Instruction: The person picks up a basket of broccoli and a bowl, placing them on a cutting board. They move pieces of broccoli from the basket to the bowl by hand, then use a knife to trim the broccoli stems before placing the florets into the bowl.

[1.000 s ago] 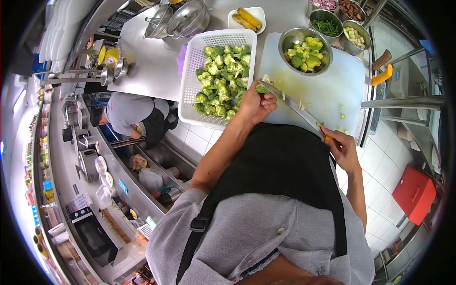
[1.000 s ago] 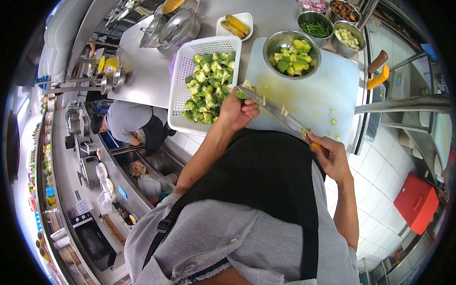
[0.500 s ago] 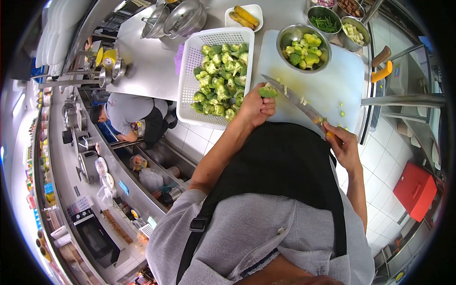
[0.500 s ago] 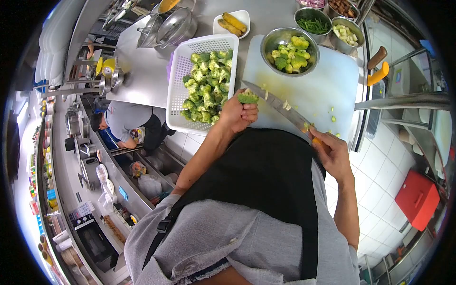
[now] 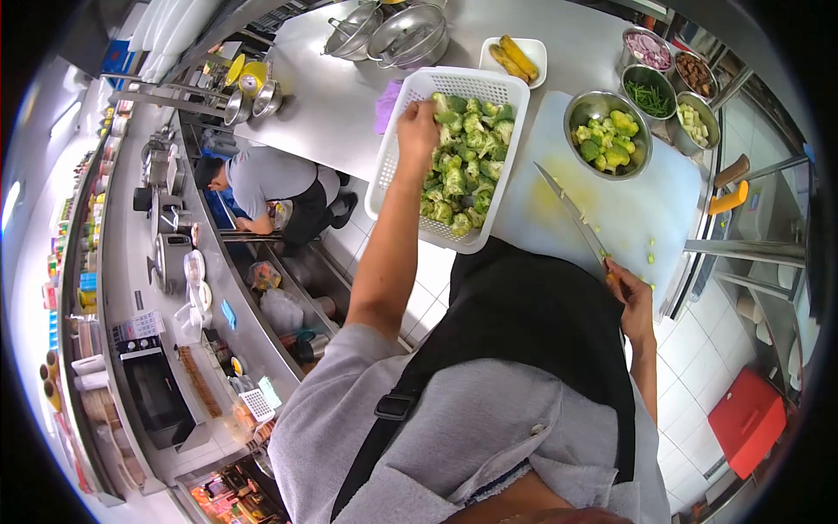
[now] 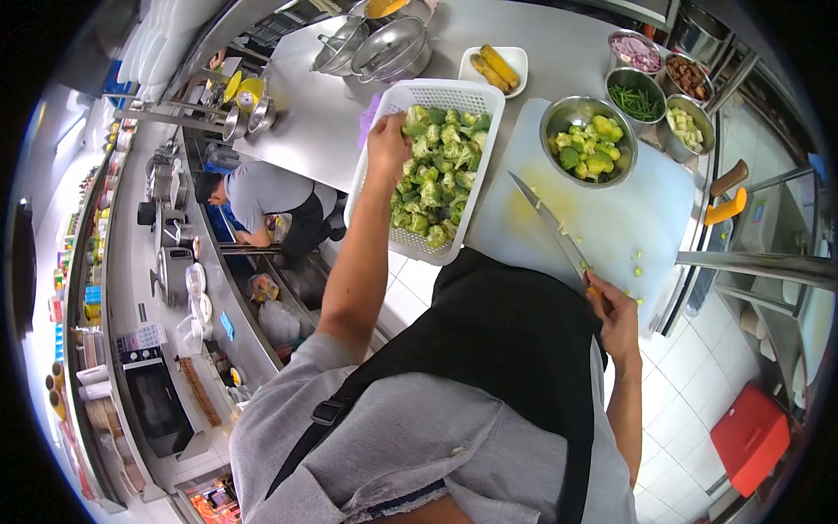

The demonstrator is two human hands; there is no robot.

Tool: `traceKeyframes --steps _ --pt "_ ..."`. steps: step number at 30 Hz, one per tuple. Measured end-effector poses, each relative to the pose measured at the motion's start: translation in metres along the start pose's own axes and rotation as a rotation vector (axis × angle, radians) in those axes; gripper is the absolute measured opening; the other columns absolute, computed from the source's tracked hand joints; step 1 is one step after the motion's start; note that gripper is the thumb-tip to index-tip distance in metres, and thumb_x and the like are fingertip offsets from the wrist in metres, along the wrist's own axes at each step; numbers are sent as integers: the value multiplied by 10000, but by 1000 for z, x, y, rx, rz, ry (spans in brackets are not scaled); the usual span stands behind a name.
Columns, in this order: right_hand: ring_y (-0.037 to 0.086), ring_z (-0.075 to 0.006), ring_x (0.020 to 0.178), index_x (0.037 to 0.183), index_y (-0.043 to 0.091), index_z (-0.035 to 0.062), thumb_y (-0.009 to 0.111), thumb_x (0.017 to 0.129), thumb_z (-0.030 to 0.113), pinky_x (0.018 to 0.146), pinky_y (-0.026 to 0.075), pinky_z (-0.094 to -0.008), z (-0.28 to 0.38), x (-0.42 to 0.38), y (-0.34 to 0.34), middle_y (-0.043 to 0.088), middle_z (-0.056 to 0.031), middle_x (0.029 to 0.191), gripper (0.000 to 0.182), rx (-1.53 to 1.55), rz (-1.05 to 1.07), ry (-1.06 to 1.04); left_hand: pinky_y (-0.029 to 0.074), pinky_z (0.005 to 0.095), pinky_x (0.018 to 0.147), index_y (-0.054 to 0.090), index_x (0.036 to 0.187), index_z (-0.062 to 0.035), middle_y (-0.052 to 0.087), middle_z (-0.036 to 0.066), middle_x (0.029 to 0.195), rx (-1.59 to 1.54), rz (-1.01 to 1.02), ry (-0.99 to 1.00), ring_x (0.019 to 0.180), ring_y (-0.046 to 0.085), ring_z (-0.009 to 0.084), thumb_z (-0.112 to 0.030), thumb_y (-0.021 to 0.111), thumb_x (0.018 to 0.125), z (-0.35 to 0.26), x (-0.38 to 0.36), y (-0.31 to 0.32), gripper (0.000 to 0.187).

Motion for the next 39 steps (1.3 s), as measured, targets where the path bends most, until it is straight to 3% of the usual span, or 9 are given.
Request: traceKeyframes --steps 5,8,9,13,22,25,28,34,39 --pt "604 -117 990 1373 693 0 662 1047 55 957 468 -266 6 -1 -3 709 -29 1106 332 -61 -6 30 570 370 576 702 1170 13 763 156 853 543 -102 298 696 735 230 -284 644 1009 37 115 -48 343" --pt "600 -111 974 1363 694 -17 672 1047 74 933 472 -262 3 0 -2 701 -21 1093 330 -63 -23 18 617 470 752 747 1123 23 784 202 940 1739 225 626 779 770 358 -252 695 915 27 91 -17 349" --pt "600 -109 970 1360 694 -22 676 1046 81 925 474 -261 3 0 -2 699 -19 1089 331 -61 -28 13 606 492 884 779 1065 5 776 222 1051 1464 134 287 922 761 423 -229 709 851 39 96 -29 326" --pt "597 -105 957 1356 694 -26 679 1045 88 913 477 -259 3 0 -1 701 -14 1067 332 -24 -33 7 591 469 946 725 1143 21 753 245 1157 1436 72 165 1106 734 405 -151 613 917 25 66 -15 304" --pt "592 -98 913 1348 701 -25 671 1039 60 875 484 -253 -3 2 -2 700 -7 1029 322 -14 -27 7 597 484 911 762 1155 -78 752 247 1128 1349 81 263 1067 732 417 -240 644 946 6 63 -13 289" --pt "590 -97 908 1348 701 -24 673 1034 53 869 482 -251 3 5 -3 700 -7 1026 325 -40 -21 1 593 490 889 796 1114 -114 759 250 1079 1199 -144 557 1001 739 416 -369 709 915 -7 61 -12 335" --pt "618 -107 979 1356 700 -12 670 1032 37 917 490 -257 -2 6 -4 724 -34 1102 329 -41 11 39 587 489 913 785 1147 -86 751 265 1117 1209 -114 531 1031 736 415 -414 703 924 -1 74 -1 405" --pt "662 -141 1128 1370 696 6 661 1034 10 1031 504 -285 -6 5 -5 749 -86 1252 338 -9 23 53 579 448 966 762 1225 -57 756 207 1217 1342 -142 122 1125 732 372 -539 730 908 8 95 8 578" --pt "660 -138 1115 1364 697 -1 663 1033 15 1016 504 -282 -6 6 -6 753 -88 1241 333 21 15 38 584 401 974 757 1228 -55 765 161 1234 1300 -155 -27 1177 728 314 -457 817 855 3 103 19 552"
Point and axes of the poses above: each hand's wrist, its own x-axis towards the middle knuckle, its own y-axis out of the palm, z = x × y, the point moved 6 cm from there along x, towards the middle knuckle
